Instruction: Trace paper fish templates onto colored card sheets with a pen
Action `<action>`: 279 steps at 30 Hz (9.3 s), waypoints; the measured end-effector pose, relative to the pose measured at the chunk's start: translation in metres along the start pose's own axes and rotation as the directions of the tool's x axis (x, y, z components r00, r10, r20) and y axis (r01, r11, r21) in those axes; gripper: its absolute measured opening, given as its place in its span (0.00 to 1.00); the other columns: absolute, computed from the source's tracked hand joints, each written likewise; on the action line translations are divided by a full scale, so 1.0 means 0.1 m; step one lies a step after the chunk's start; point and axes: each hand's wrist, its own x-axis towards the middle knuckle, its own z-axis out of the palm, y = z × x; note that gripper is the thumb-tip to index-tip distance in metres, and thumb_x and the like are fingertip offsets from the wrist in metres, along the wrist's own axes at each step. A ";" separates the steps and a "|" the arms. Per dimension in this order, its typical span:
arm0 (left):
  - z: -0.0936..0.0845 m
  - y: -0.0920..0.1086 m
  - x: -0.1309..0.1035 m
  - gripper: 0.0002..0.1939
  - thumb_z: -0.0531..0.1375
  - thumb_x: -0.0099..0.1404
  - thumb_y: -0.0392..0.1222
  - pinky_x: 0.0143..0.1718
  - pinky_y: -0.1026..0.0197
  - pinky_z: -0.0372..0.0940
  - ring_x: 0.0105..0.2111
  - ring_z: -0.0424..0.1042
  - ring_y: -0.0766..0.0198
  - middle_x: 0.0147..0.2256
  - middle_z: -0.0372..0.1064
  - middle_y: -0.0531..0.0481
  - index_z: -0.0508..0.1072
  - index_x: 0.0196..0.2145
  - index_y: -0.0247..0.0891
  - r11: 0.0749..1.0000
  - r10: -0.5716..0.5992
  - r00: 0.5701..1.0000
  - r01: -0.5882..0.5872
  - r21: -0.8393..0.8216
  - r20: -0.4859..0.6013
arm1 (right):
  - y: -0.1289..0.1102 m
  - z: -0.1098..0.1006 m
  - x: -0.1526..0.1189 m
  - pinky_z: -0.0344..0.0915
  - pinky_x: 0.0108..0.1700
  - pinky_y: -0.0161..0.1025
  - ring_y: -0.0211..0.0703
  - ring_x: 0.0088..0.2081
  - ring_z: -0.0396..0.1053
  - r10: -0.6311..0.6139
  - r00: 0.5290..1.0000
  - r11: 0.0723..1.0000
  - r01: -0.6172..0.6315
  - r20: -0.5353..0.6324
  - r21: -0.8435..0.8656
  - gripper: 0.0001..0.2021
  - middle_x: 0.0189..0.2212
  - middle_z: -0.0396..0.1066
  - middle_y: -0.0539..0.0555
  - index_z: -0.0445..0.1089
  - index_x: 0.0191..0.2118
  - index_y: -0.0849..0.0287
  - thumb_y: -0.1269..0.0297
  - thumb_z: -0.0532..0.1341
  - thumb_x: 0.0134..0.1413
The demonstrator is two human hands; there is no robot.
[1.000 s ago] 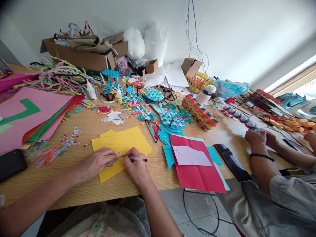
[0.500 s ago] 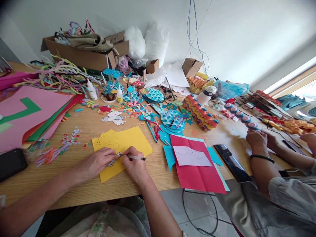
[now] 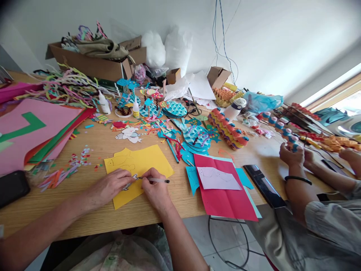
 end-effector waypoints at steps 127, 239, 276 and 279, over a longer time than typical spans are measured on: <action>-0.01 0.11 -0.06 0.13 0.52 0.64 0.29 0.42 0.57 0.67 0.41 0.66 0.60 0.43 0.69 0.46 0.70 0.45 0.33 0.992 -0.016 1.000 0.016 0.127 -0.008 | -0.04 0.16 0.06 0.54 0.21 0.31 0.34 0.18 0.58 -0.034 0.995 0.998 0.029 -0.094 -0.053 0.03 0.15 0.63 0.45 0.61 0.23 0.57 0.68 0.52 0.41; 0.11 0.23 -0.37 0.18 0.45 0.66 0.27 0.51 0.53 0.54 0.43 0.65 0.61 0.45 0.69 0.50 0.68 0.47 0.37 0.954 -0.023 0.988 0.067 0.291 -0.152 | -0.06 0.30 0.06 0.53 0.22 0.31 0.34 0.19 0.55 -0.083 0.993 0.994 0.088 0.083 -0.066 0.03 0.15 0.59 0.45 0.61 0.24 0.57 0.67 0.52 0.41; 0.14 0.26 -0.39 0.17 0.50 0.64 0.27 0.53 0.51 0.57 0.45 0.64 0.58 0.43 0.66 0.46 0.66 0.49 0.36 0.959 -0.115 0.983 0.147 0.243 -0.143 | -0.09 0.35 0.07 0.52 0.22 0.31 0.33 0.19 0.53 -0.080 0.995 0.993 0.084 0.056 -0.081 0.03 0.15 0.58 0.44 0.61 0.23 0.57 0.69 0.52 0.41; 0.16 0.26 -0.39 0.16 0.51 0.63 0.28 0.53 0.51 0.57 0.45 0.64 0.58 0.42 0.66 0.47 0.67 0.47 0.36 0.961 -0.126 0.983 0.153 0.229 -0.132 | -0.09 0.35 0.07 0.52 0.22 0.31 0.33 0.19 0.53 -0.078 0.993 0.994 0.084 0.085 -0.076 0.03 0.15 0.58 0.44 0.62 0.22 0.57 0.68 0.52 0.41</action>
